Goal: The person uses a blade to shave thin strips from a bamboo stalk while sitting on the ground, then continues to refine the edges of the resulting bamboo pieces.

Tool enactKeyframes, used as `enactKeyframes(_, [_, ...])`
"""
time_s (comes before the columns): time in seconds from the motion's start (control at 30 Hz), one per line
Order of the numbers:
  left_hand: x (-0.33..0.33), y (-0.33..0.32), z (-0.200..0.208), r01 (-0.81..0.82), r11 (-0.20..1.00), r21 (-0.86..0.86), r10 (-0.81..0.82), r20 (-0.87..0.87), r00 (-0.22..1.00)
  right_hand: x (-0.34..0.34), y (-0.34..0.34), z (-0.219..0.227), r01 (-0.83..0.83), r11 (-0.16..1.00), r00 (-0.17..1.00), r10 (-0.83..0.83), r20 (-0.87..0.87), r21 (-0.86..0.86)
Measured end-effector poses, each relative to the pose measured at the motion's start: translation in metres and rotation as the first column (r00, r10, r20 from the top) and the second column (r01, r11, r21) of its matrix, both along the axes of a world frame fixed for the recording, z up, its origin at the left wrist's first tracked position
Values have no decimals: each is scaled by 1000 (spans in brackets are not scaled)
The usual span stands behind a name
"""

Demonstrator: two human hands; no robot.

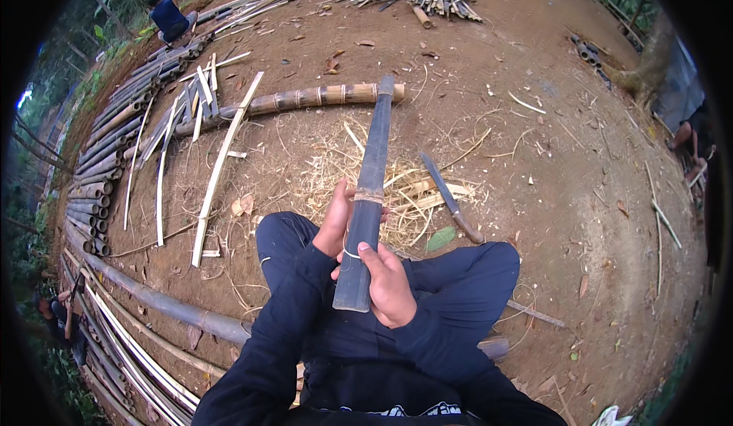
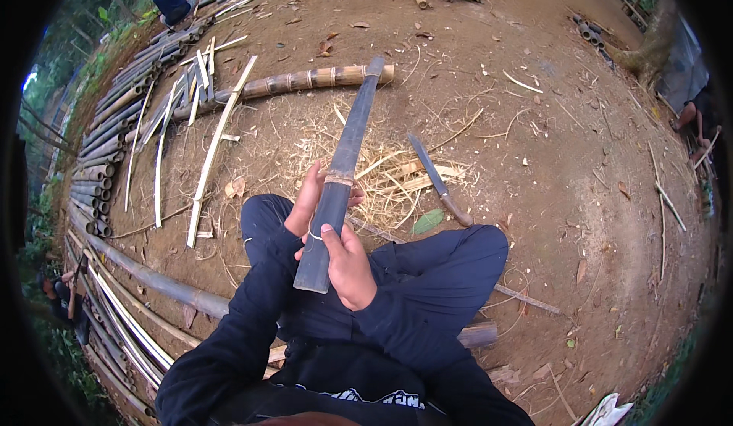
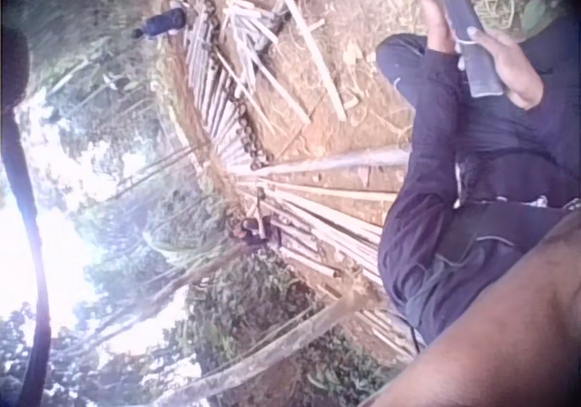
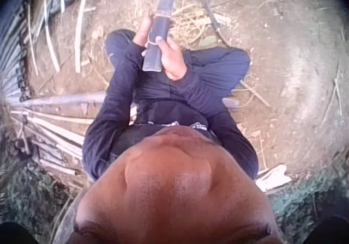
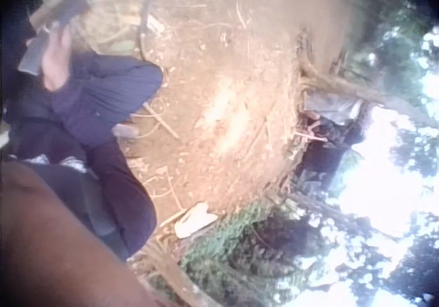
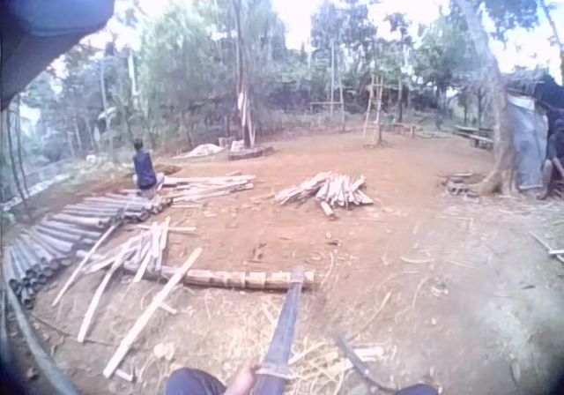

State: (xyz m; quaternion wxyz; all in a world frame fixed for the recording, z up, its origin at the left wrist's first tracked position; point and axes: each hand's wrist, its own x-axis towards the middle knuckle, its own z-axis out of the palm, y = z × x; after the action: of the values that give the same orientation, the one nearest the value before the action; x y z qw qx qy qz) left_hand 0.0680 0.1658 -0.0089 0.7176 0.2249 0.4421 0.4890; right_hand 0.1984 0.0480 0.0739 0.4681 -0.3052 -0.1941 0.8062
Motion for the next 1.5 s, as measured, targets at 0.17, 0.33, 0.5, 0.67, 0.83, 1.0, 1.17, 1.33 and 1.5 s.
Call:
enactKeyframes(0.17, [-7, -75, 83, 16, 248, 969, 823, -219, 525, 30, 13, 70, -9, 1000, 998, 7, -67, -28])
enactKeyframes(0.33, [-2, -96, 265, 538, -83, 839, 719, -323, 615, 25, 15, 183, -60, 995, 997, 64, -48, 77])
enactKeyframes(0.5, [18, -69, 374, 455, -154, 877, 652, -256, 713, 34, 31, 255, -106, 940, 952, 190, -238, 324])
enactKeyframes(0.67, [16, -43, 486, 230, -309, 923, 580, -9, 814, 64, 57, 236, -73, 733, 948, -159, 275, 677])
enactKeyframes(0.83, [31, -34, 601, 160, -150, 976, 629, -31, 777, 161, 127, 4, -306, 772, 68, -566, 822, 557])
enactKeyframes(1.0, [38, -8, 603, 72, -47, 996, 592, -31, 805, 181, 74, -134, -282, 957, -421, -63, 905, -64])
enactKeyframes(1.17, [54, 21, 611, 39, 189, 981, 238, -85, 968, 227, 91, -195, -192, 978, -508, -28, 861, -81])
enactKeyframes(1.33, [58, 33, 606, 45, 209, 977, 150, -78, 986, 228, 116, -224, -181, 982, -535, -60, 842, -45])
enactKeyframes(1.5, [55, 53, 609, 168, 6, 986, 104, -168, 980, 267, 128, -264, -35, 997, -610, 28, 792, -62])
